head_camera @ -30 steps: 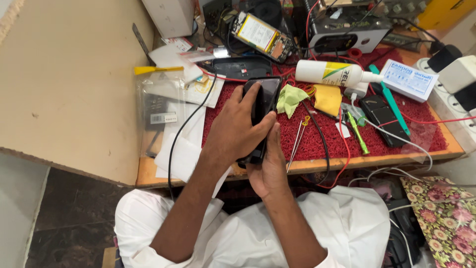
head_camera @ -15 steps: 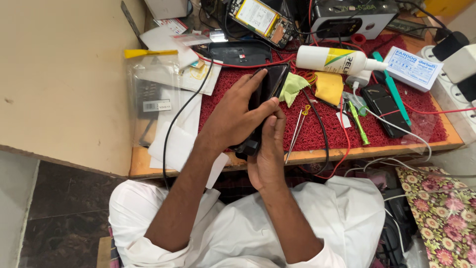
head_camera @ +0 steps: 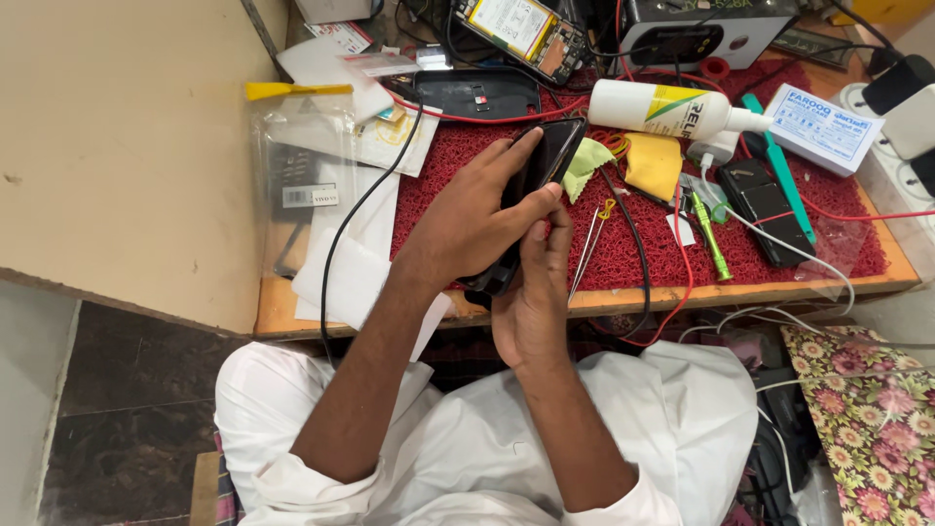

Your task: The person cleans the inside of a smartphone back cover and the phone chassis using a toothbrush and a cloth, then sprays a cleaning solution and wipes the surfaces. They reassemble the phone by aligning and snapping the back cover onto the chassis, then power on the device to confirm it works.

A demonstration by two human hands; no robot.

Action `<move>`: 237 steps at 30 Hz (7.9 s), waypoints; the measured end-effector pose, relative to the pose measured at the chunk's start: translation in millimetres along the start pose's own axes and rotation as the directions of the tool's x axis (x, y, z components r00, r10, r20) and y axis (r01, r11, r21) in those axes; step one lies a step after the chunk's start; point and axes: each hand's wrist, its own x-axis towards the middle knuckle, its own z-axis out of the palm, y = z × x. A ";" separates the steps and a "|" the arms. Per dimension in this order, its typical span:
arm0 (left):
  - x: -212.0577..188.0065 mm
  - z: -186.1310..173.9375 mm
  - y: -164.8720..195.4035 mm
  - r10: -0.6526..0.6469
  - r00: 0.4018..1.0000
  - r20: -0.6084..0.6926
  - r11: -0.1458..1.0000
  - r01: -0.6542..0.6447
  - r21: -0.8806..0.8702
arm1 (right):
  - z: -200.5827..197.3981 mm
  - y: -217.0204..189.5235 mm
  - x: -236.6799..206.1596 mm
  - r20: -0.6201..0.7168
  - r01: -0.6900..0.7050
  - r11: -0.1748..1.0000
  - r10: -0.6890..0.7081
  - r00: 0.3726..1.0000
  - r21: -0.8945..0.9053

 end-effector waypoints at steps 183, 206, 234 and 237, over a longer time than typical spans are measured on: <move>-110.7 -30.5 -19.3 -0.273 0.957 0.101 0.321 0.189 -0.928 | -87.9 -99.3 -5.2 0.251 -0.309 0.900 0.390 0.886 -0.306; -100.0 -8.5 -54.1 -0.530 0.841 0.105 0.219 0.256 -0.942 | -34.5 -85.6 -30.1 0.636 0.683 -0.052 -0.420 0.647 -0.729; -104.0 -31.1 -33.3 -0.247 0.952 0.182 0.254 0.245 -0.936 | -66.2 -96.7 -2.0 -0.222 -0.205 0.747 0.079 0.972 -0.632; -106.3 -28.0 -27.3 -0.215 0.953 0.212 0.178 0.252 -0.951 | -64.3 -104.7 -2.0 -0.213 -0.264 0.803 0.175 0.961 -0.533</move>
